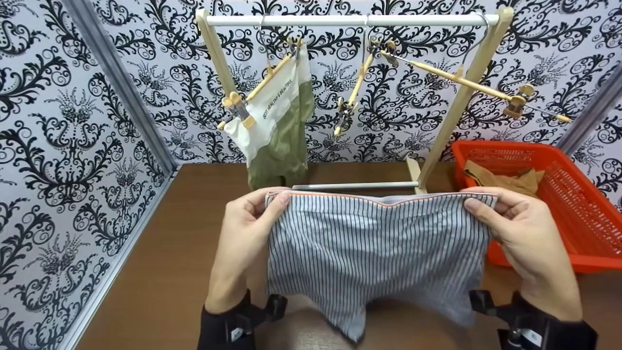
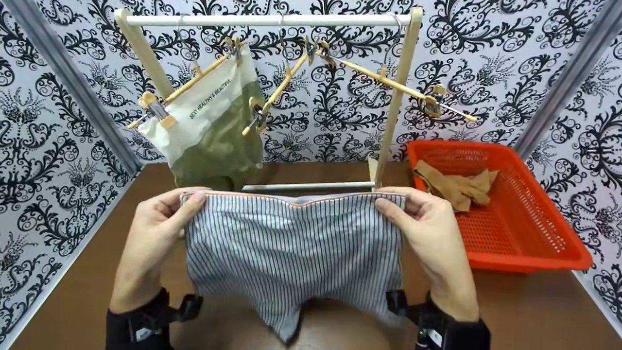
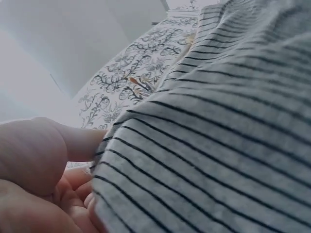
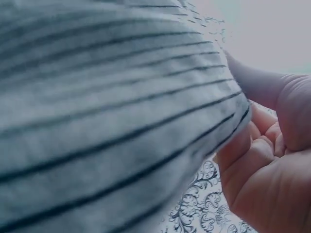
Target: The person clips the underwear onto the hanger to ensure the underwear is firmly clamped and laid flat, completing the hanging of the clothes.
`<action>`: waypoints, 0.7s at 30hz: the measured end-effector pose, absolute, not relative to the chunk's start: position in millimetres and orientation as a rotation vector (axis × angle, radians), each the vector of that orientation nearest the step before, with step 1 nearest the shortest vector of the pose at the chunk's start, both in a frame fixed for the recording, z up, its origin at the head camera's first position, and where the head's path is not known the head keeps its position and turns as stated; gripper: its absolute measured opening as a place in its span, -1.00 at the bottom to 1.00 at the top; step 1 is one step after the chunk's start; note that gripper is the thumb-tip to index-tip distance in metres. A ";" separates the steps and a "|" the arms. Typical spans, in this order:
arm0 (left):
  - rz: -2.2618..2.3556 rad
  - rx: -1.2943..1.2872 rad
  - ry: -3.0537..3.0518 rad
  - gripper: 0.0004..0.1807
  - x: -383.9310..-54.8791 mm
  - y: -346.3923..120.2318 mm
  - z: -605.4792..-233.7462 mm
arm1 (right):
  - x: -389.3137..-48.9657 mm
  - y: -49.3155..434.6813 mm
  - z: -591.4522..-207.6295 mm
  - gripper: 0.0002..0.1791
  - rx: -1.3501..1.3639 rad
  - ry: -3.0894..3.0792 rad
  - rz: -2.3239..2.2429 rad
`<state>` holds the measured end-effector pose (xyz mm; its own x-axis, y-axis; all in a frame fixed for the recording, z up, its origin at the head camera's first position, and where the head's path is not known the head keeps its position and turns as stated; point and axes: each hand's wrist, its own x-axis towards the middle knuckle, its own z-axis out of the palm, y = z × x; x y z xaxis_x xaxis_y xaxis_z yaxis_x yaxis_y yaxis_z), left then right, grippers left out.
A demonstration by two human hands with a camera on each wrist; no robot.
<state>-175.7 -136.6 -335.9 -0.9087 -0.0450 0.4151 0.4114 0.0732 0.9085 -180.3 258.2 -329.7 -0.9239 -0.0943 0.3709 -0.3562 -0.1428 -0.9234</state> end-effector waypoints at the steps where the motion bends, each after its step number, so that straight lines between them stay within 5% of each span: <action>1: -1.898 -0.367 -2.037 -0.85 -175.9 -136.7 -336.7 | -178.8 258.9 -328.6 -0.72 0.490 -1.972 2.174; 21: -1.416 -0.359 -2.348 -0.89 -241.7 -123.4 -410.1 | -239.1 259.8 -388.7 -0.72 0.403 -2.664 1.158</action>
<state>-241.7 -123.4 -410.1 -0.8977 0.0251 0.4399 0.4008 0.4612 0.7916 -239.1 259.8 -388.7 -0.9408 -0.1651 0.2959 -0.3290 0.6544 -0.6808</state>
